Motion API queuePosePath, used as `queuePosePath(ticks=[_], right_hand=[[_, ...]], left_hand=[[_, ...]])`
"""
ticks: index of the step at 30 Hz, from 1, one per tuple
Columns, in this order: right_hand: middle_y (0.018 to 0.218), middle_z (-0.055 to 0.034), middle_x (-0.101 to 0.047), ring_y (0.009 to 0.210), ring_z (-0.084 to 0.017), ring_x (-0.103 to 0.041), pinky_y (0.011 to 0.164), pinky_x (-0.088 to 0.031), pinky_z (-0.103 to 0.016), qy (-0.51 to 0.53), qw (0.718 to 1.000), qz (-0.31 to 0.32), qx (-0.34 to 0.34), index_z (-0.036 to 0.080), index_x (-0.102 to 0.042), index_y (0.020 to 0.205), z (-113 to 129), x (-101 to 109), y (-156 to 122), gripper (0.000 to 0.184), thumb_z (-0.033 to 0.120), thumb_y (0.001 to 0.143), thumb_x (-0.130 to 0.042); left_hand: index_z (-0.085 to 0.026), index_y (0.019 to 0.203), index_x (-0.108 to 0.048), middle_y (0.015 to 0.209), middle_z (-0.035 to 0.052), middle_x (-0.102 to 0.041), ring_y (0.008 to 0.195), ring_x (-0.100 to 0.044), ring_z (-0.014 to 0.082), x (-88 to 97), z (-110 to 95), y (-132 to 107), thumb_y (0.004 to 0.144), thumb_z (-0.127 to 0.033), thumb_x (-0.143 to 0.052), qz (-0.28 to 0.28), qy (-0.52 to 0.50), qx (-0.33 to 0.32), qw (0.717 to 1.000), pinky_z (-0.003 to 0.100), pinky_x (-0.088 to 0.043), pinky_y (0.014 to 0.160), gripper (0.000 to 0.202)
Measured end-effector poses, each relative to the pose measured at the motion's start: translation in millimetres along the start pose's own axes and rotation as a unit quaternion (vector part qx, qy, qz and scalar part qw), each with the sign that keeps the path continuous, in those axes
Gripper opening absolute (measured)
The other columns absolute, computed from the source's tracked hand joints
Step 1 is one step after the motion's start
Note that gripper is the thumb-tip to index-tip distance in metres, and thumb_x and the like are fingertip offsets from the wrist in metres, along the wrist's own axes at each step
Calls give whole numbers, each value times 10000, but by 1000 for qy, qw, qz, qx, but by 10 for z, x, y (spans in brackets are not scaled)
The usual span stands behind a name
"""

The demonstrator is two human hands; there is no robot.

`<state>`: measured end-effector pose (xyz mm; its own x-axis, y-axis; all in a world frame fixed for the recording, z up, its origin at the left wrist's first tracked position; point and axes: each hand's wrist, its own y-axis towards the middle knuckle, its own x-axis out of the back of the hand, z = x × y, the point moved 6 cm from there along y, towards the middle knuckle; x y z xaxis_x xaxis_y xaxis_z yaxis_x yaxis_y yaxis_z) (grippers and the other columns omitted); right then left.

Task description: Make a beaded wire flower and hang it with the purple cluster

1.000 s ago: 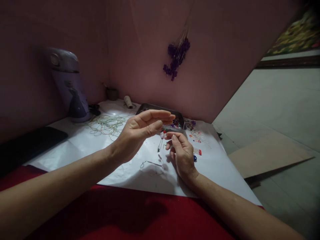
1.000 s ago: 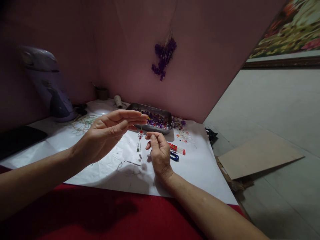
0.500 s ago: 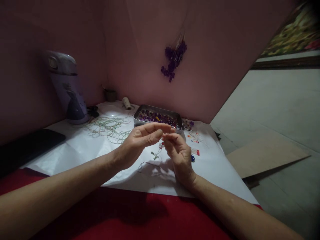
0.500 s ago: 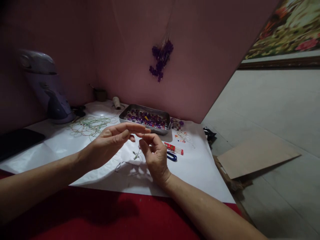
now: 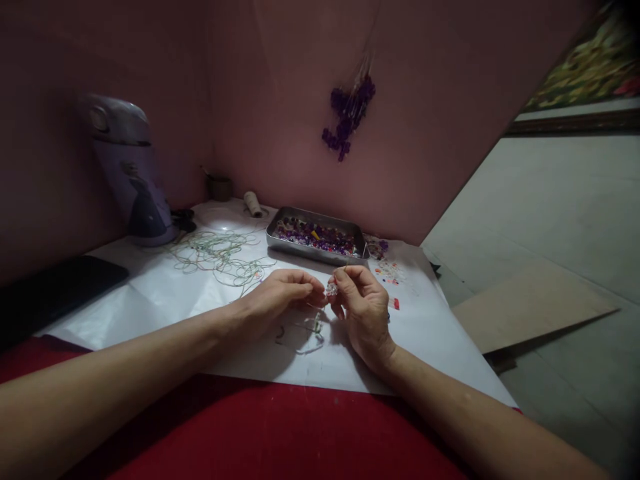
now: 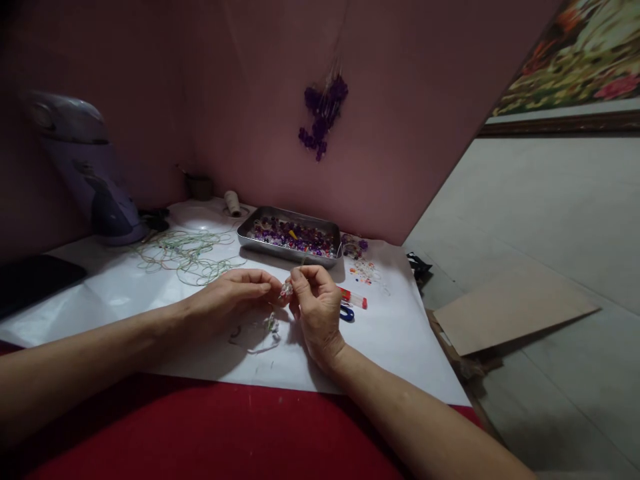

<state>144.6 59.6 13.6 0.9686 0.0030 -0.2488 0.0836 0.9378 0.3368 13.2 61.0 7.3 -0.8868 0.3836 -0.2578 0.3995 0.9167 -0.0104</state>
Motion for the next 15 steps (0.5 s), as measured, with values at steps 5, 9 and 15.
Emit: queuePosePath(ticks=[5, 9, 15], right_hand=[[550, 56, -548, 382, -55, -416, 335, -301, -177, 18, 999, -41, -22, 190, -545, 753, -104, 94, 103, 203, 334, 766, -687], [552, 53, -554, 394, -62, -428, 341, -318, -182, 20, 999, -42, -22, 190, -539, 755, -92, 88, 101, 205, 332, 756, -687], [564, 49, -562, 395, -60, -436, 347, -323, -184, 14, 999, -37, -15, 190, -548, 747, -78, 77, 94, 188, 323, 768, -679]], left_hand=[[-139, 799, -694, 785, 109, -738, 738, -682, 199, -65, 40, -35, 722, -208, -660, 39, -51, 60, 996, 340, -483, 728, 109], [-137, 816, -697, 791, 105, -738, 728, -691, 191, -64, 44, -36, 718, -217, -697, 45, -49, 67, 996, 321, -496, 706, 127], [-156, 798, -709, 733, 80, -738, 647, -669, 153, -90, 65, -2, 718, -293, -733, 66, -11, 51, 996, 269, -488, 614, 160]])
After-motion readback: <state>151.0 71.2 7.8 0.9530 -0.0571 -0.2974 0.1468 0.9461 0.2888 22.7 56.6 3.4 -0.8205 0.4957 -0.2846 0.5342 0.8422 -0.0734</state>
